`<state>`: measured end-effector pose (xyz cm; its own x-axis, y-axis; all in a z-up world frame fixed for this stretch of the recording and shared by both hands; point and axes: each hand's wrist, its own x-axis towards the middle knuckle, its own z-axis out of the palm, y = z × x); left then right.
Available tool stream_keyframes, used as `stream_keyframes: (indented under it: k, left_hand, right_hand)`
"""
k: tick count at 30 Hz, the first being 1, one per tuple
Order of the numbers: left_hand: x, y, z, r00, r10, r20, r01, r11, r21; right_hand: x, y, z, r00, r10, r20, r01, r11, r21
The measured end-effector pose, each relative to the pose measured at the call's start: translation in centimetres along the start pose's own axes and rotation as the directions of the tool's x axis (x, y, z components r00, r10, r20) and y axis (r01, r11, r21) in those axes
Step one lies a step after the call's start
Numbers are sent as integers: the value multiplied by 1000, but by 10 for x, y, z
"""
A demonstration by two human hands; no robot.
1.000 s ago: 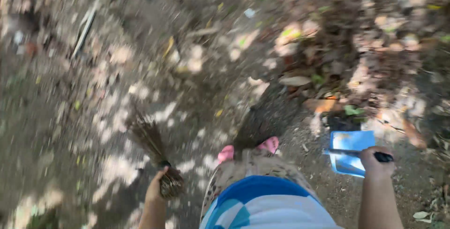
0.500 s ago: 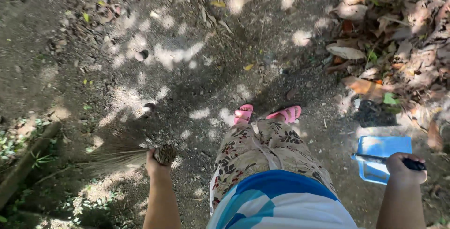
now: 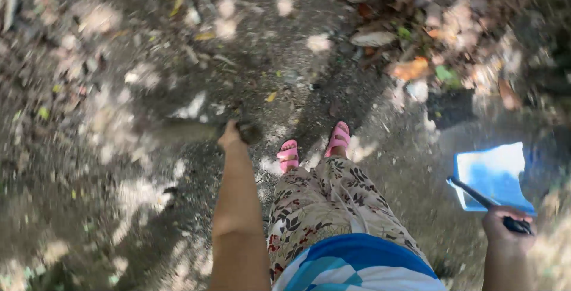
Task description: Sweeping leaves and dirt from an outdoor path using a broom and dustpan.
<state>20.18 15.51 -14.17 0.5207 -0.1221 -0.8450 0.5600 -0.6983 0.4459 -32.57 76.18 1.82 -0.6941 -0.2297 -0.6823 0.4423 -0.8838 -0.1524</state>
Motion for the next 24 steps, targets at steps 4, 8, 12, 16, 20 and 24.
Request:
stream_keyframes:
  k: [4,8,12,16,20,24]
  left_hand:
    - [-59,-46,54,684,-233,692,-137,890,435]
    - [-112,-34,67,196,-328,924,-776,525,351]
    - [-207,25,2,127,-406,905,-672,636,380]
    - [-229,5,-40,377,-319,870,-679,543,494]
    - [-182,-81,-54,819,-101,565,-342,704,622]
    - [-151,-167,-9,866,-185,464,-136,807,575]
  right_hand:
    - [-56,-37,-42,996,-87,-22,88,996,6]
    - [-83,-42,-70,993,-67,-96,78,990,116]
    - [-94,-61,-112,987,-149,-55,157,968,194]
    - [-95,-75,-151,954,-235,-185,279,921,273]
    - [-92,-107,-178,943,-240,-230,307,893,329]
    - [-113,-140,-199,952,-187,-242,278,857,433]
